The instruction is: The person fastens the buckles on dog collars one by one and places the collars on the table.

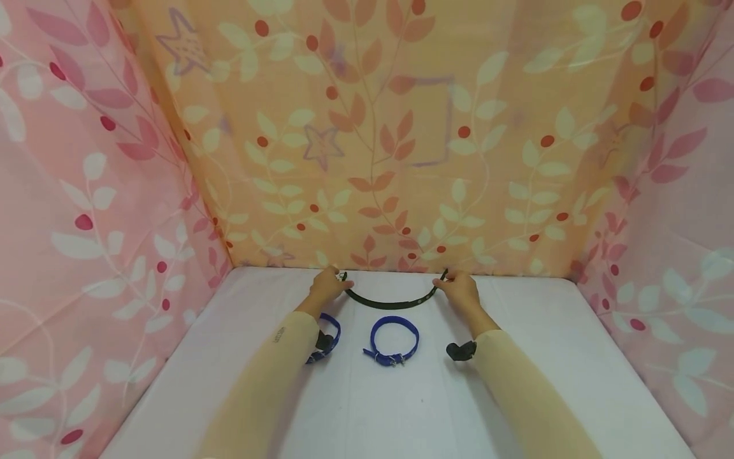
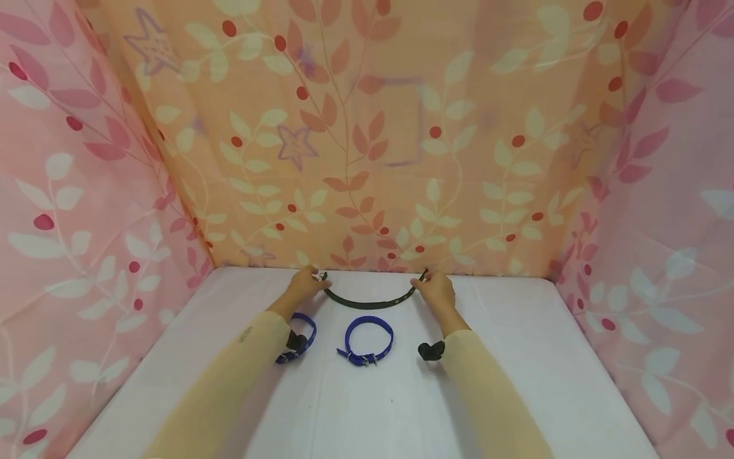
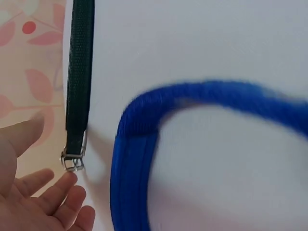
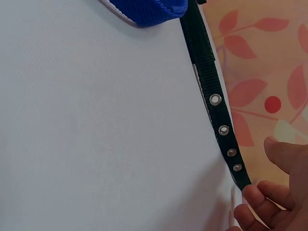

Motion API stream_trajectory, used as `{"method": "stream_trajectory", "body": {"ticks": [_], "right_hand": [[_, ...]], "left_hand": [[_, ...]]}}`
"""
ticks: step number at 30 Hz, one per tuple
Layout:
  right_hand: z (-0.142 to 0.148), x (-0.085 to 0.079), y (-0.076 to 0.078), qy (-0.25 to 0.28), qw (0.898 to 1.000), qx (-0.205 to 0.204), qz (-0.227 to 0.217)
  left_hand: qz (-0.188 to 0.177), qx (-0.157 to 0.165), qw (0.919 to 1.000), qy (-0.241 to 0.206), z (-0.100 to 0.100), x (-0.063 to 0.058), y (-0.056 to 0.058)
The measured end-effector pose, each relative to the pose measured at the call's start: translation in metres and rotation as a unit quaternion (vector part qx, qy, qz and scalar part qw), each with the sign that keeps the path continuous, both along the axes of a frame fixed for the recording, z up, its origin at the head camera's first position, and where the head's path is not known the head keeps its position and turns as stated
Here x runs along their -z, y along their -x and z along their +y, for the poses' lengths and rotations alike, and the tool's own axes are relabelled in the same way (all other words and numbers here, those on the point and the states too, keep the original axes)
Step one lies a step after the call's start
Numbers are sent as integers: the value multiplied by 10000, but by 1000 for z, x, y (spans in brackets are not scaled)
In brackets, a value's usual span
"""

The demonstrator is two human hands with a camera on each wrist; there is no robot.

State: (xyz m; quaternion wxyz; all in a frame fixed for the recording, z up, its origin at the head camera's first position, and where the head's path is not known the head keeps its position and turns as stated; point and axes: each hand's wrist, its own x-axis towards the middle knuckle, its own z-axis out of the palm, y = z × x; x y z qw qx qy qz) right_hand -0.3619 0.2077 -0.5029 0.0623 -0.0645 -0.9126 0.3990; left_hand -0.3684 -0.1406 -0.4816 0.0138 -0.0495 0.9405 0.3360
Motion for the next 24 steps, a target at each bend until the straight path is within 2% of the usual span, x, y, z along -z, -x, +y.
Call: {"method": "stream_trajectory", "body": {"ticks": [4,10,13,18,24], "right_hand": [[-3,2,1,-52,9997,126,-189],[-9,10,8,-438,9968,403,-525],[-13,12,11,-644,9951,552,-499],[-17,9,12,-784,9922,758,-602],[-17,4,9,-569,9929,783,-694]], "left_hand": [[-113,-152,9998,-114,6,10,9],[-219,-630,9974,273,8,27,26],[-290,-782,9961,273,9,26,30],[-416,-796,9958,184,12,20,29],[-344,-1049,9939,46,14,17,29]]}}
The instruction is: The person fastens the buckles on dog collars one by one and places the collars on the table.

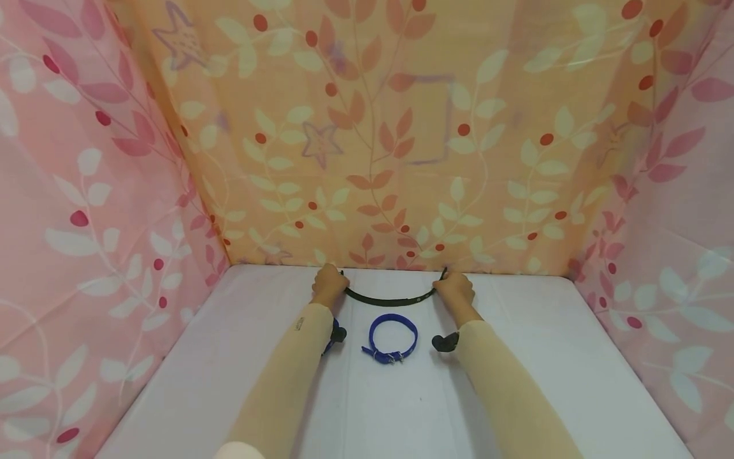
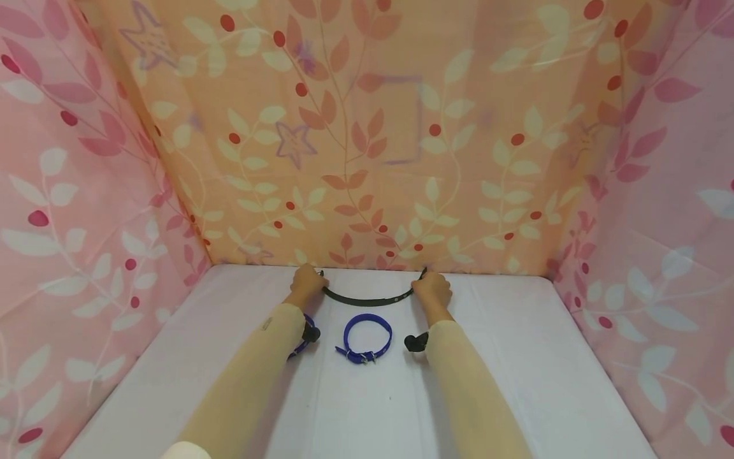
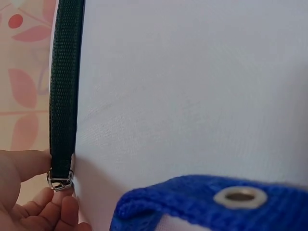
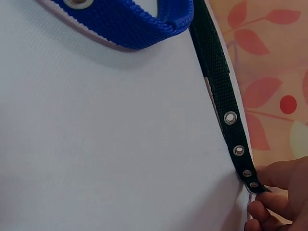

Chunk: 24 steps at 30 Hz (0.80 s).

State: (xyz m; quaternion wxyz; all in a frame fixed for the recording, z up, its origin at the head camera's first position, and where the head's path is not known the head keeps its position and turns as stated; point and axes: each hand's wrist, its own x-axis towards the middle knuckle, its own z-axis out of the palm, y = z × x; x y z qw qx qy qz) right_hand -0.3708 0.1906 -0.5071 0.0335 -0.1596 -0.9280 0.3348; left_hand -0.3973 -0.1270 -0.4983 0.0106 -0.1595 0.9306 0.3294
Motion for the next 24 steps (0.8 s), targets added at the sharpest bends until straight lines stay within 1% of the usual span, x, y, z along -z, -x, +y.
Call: {"method": "stream_trajectory", "body": {"ticks": [6,10,15,19,21,24], "right_hand": [[1,1,-2,537,9981,233,197],[3,2,-2,1036,9931,287,461],[10,6,-3,1625,9819,31,969],[16,10,-6,2015,9720,-125,1201],[17,10,-7,2215,9665,-175,1287],[17,5,-11,2463,9585,-258,1411]], "left_hand": [[32,-152,9997,-194,0,-3,-2],[155,-167,9993,-311,-3,1,-1],[393,56,9976,-561,-5,4,-3],[593,311,9946,-788,-7,3,-7],[712,463,9920,-937,-9,2,-8],[860,734,9869,-1151,-12,-2,-10]]}}
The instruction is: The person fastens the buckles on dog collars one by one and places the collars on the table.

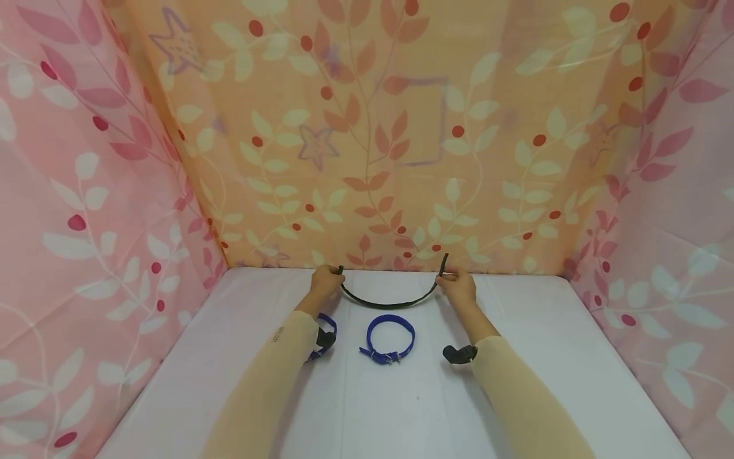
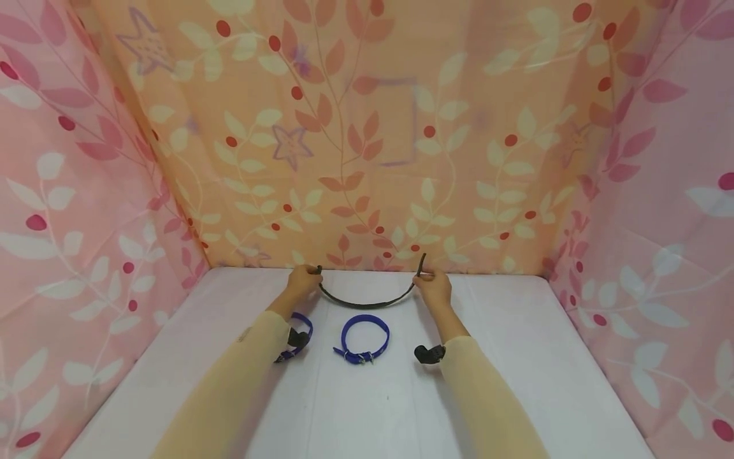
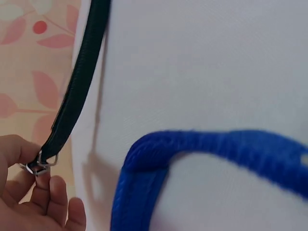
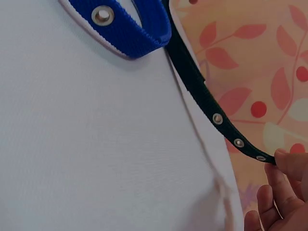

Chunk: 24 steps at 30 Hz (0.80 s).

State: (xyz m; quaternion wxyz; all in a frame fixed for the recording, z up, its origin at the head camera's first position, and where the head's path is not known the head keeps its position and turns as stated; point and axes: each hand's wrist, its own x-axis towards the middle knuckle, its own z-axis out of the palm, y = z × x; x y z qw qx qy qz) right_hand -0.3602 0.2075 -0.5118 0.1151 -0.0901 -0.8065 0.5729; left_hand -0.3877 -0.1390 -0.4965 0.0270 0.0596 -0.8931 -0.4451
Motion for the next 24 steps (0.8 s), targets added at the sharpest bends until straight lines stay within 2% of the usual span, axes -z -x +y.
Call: {"method": "stream_trajectory", "body": {"ticks": [4,8,11,18,21,24], "right_hand": [[0,-12,-8,145,9996,-152,198],[2,-25,-18,305,9985,-282,361],[2,-36,-28,403,9968,-439,526],[5,-56,-56,330,9928,-672,932],[5,-60,-67,254,9919,-702,1027],[4,-65,-81,412,9903,-786,1071]], "left_hand": [[150,523,9974,-475,-5,-7,-6],[336,1158,9879,-971,-16,-14,-19],[458,1433,9831,-1046,-26,-21,-30],[727,1764,9745,-1181,-43,-39,-56],[805,1847,9709,-1296,-50,-47,-72],[708,1787,9721,-1345,-58,-54,-92]]}}
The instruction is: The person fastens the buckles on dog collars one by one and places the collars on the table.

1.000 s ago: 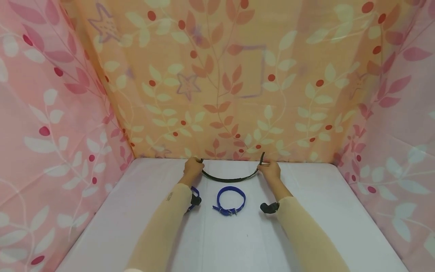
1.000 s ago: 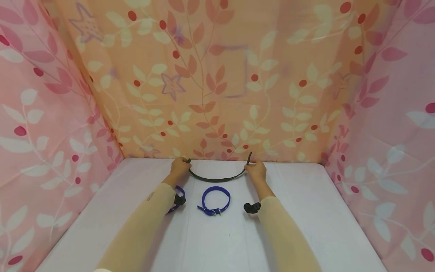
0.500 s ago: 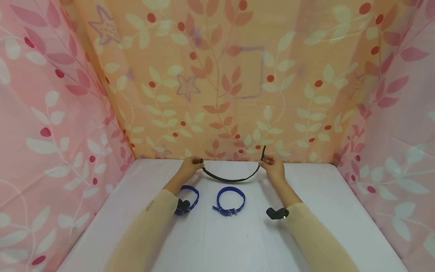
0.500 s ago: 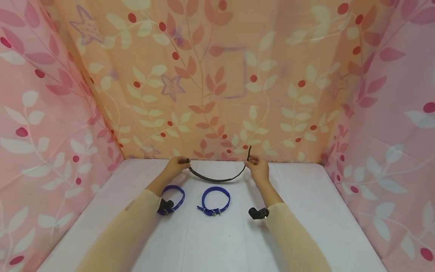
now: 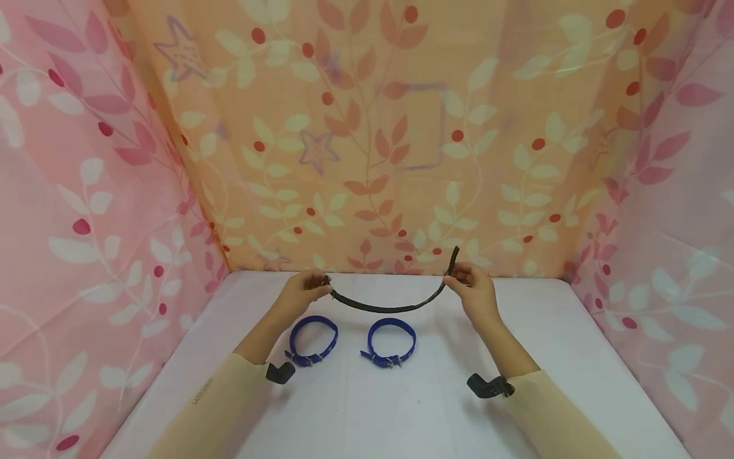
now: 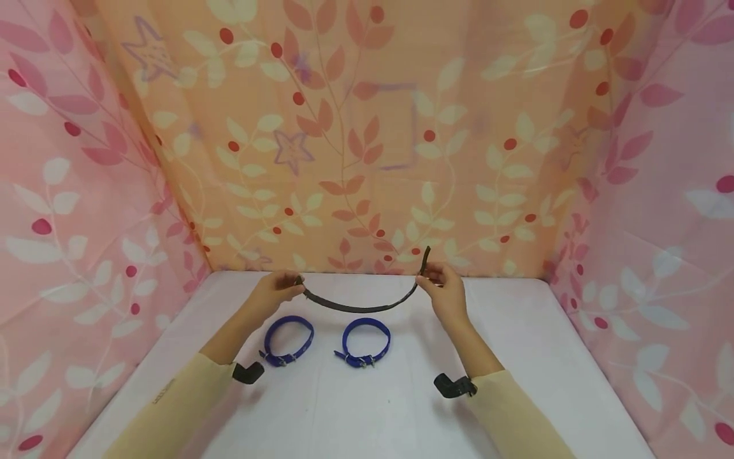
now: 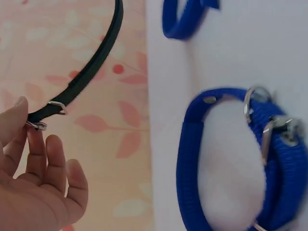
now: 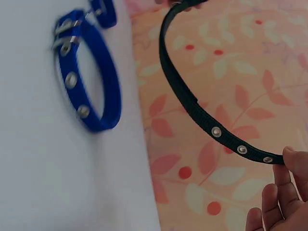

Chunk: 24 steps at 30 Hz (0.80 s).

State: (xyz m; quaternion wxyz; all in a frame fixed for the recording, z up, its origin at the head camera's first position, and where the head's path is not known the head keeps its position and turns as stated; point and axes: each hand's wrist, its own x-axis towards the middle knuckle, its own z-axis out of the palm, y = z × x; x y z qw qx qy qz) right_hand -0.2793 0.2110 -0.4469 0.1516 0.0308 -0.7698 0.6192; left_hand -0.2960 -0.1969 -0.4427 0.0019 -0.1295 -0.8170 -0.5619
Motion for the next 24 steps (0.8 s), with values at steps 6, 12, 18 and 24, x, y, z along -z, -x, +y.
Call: {"method": "stream_trajectory", "body": {"ticks": [6,12,18,24], "right_hand": [[2,-17,-34,468,9982,-352,158],[6,-35,-64,455,9960,-659,384],[5,-49,-87,406,9909,-1026,776],[6,-63,-99,247,9874,-1121,1087]], "left_hand": [[-188,-83,9998,-60,-16,-9,-39],[-191,-59,9989,-419,-19,-20,-74],[-147,-180,9954,-934,-11,-34,-104],[16,-196,9906,-1352,3,-50,-125]]}}
